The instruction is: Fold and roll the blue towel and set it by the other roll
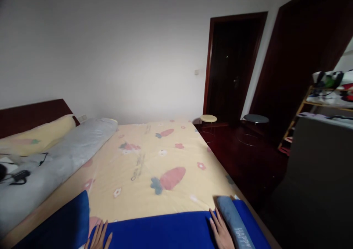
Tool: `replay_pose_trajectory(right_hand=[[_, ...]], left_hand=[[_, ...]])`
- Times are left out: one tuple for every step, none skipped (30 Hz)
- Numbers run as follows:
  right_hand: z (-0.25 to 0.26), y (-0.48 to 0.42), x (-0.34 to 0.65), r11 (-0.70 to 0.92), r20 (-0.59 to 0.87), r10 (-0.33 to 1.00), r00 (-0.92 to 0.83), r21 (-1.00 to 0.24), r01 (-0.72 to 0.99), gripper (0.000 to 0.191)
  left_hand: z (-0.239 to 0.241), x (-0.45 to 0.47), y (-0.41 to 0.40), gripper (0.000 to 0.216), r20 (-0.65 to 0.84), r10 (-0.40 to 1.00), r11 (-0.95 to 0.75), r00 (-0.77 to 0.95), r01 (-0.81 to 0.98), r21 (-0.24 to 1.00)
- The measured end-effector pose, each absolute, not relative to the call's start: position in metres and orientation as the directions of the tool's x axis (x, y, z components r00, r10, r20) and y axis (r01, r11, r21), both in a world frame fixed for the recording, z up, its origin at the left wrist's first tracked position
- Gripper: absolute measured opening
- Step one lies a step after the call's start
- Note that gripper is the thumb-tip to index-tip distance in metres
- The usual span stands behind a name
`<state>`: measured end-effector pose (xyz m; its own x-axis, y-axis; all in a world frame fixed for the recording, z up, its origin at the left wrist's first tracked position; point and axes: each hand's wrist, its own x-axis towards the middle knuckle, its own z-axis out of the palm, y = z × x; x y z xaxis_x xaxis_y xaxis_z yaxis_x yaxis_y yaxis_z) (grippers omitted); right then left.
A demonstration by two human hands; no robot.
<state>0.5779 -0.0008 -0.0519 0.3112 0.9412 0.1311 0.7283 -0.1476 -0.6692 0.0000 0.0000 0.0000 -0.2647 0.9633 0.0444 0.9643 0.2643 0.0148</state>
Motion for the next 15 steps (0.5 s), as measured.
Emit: replay_pose_trajectory(right_hand=[[-0.053,-0.002,0.576,-0.136,0.137,0.946,0.295,-0.659,0.74,0.071],[-0.054,-0.004,0.574,-0.121,0.152,0.948,0.281,-0.643,0.756,0.073],[-0.056,-0.005,0.573,-0.108,0.178,0.945,0.276,-0.626,0.773,0.073],[-0.059,-0.006,0.571,-0.095,0.201,0.942,0.269,-0.608,0.788,0.072],[-0.062,-0.006,0.571,-0.086,0.216,0.941,0.26,-0.591,0.802,0.071],[-0.065,-0.005,0.571,-0.082,0.221,0.943,0.25,-0.574,0.815,0.07],[-0.068,-0.004,0.573,-0.083,0.215,0.947,0.24,-0.557,0.827,0.07],[-0.07,-0.001,0.577,-0.09,0.199,0.953,0.23,-0.539,0.837,0.07],[-0.07,0.003,0.581,-0.105,0.17,0.96,0.223,-0.521,0.847,0.07],[-0.068,0.008,0.586,-0.128,0.12,0.969,0.214,-0.498,0.858,0.069],[-0.063,0.013,0.59,-0.157,0.058,0.976,0.208,-0.472,0.868,0.068],[-0.057,0.018,0.593,-0.188,-0.003,0.978,0.208,-0.445,0.876,0.067],[-0.049,0.021,0.593,-0.218,-0.059,0.975,0.213,-0.422,0.88,0.067],[-0.041,0.023,0.59,-0.244,-0.092,0.97,0.226,-0.402,0.882,0.067],[-0.033,0.021,0.582,-0.26,-0.087,0.966,0.245,-0.383,0.887,0.069]], left_hand=[[-0.001,-0.003,0.0,0.064,0.037,0.961,0.276,-0.275,0.961,-0.015],[-0.003,-0.004,-0.001,0.066,0.042,0.957,0.289,-0.287,0.956,-0.045],[-0.005,-0.004,-0.002,0.068,0.059,0.953,0.302,-0.298,0.951,-0.071],[-0.008,-0.004,-0.002,0.068,0.073,0.949,0.314,-0.308,0.945,-0.091],[-0.009,-0.004,-0.001,0.069,0.076,0.945,0.326,-0.319,0.94,-0.103],[-0.01,-0.005,0.001,0.07,0.054,0.941,0.339,-0.335,0.935,-0.105],[-0.008,-0.006,0.005,0.071,0.008,0.937,0.349,-0.35,0.932,-0.099],[-0.003,-0.008,0.009,0.072,-0.058,0.933,0.35,-0.355,0.933,-0.085],[0.004,-0.01,0.013,0.073,-0.138,0.926,0.345,-0.351,0.936,-0.066],[0.013,-0.011,0.016,0.072,-0.211,0.917,0.338,-0.339,0.94,-0.045],[0.024,-0.011,0.017,0.071,-0.262,0.905,0.339,-0.335,0.94,-0.031],[0.036,-0.008,0.017,0.069,-0.281,0.898,0.346,-0.339,0.938,-0.025],[0.047,-0.002,0.014,0.068,-0.273,0.901,0.346,-0.338,0.938,-0.022],[0.056,0.008,0.01,0.066,-0.252,0.911,0.334,-0.327,0.942,-0.014],[0.062,0.022,0.003,0.065,-0.225,0.929,0.301,-0.293,0.954,-0.002]])
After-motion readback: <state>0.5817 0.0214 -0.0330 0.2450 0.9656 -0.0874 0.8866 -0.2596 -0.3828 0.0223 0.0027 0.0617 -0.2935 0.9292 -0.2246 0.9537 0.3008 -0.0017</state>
